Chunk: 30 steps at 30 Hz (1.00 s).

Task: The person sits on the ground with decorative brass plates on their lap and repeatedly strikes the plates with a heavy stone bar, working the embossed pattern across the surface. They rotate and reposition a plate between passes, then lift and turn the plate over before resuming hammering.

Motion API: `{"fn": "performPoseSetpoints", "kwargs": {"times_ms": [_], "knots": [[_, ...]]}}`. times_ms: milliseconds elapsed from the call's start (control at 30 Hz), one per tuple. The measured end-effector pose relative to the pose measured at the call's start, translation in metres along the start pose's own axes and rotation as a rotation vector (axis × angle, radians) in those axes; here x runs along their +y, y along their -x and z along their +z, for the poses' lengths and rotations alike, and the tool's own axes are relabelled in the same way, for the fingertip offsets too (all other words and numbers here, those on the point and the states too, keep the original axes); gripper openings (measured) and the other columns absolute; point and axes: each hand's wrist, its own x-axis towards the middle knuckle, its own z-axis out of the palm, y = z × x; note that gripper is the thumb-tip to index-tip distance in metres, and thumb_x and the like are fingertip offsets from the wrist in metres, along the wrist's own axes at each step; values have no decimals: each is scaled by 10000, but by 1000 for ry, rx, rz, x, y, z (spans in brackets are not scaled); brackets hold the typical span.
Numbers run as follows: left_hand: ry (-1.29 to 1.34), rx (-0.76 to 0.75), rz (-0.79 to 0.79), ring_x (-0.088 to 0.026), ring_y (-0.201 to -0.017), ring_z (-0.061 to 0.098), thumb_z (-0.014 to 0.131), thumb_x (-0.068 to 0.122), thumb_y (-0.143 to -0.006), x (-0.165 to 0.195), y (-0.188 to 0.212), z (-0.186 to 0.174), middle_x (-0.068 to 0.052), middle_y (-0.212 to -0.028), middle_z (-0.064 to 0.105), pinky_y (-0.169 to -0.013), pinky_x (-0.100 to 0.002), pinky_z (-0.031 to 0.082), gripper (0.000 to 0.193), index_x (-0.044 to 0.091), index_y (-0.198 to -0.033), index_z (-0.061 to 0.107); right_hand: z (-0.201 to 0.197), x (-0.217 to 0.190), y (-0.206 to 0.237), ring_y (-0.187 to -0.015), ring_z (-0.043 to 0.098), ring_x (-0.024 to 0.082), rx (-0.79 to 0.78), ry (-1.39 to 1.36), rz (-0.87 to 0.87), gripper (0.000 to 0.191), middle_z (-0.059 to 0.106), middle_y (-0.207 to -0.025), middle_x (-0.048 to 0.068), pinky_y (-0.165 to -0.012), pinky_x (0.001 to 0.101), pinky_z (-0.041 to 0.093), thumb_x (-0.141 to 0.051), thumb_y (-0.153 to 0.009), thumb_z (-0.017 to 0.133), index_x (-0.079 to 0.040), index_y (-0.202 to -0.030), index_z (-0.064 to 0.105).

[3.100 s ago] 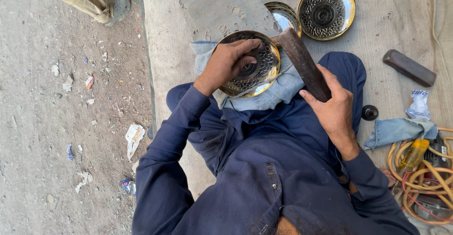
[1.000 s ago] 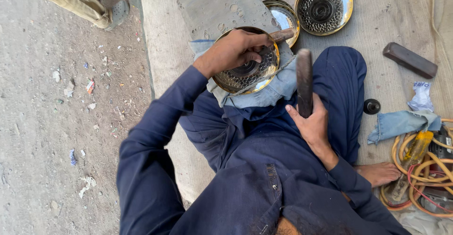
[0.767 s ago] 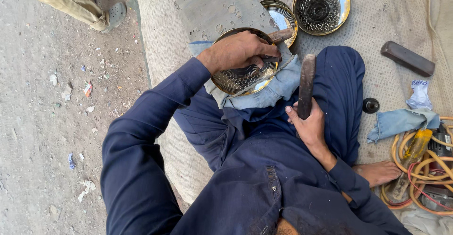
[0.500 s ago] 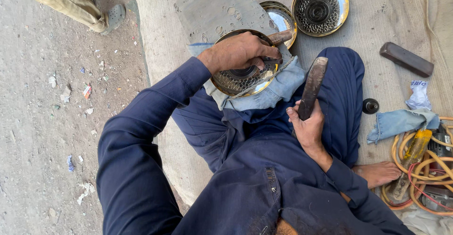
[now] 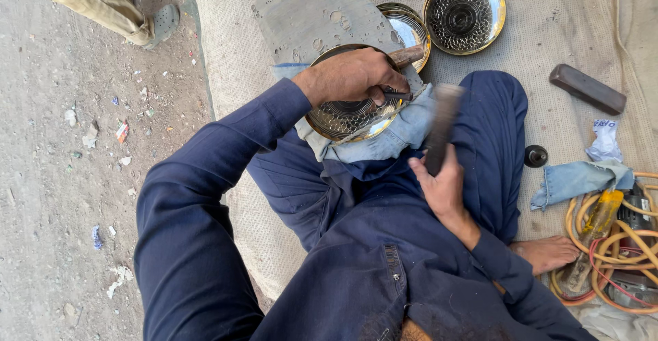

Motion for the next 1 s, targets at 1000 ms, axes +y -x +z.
{"fn": "performPoseSetpoints", "kwargs": {"times_ms": [1000], "knots": [[-34, -6, 8, -338, -1010, 704, 832, 86, -728, -5, 8, 1, -126, -1088, 756, -887, -438, 527, 520, 96, -1239, 732, -7, -2, -6, -551, 664, 160, -96, 53, 141, 374, 641, -638, 104, -519, 340, 503, -282, -899, 796, -9, -953, 545]]}}
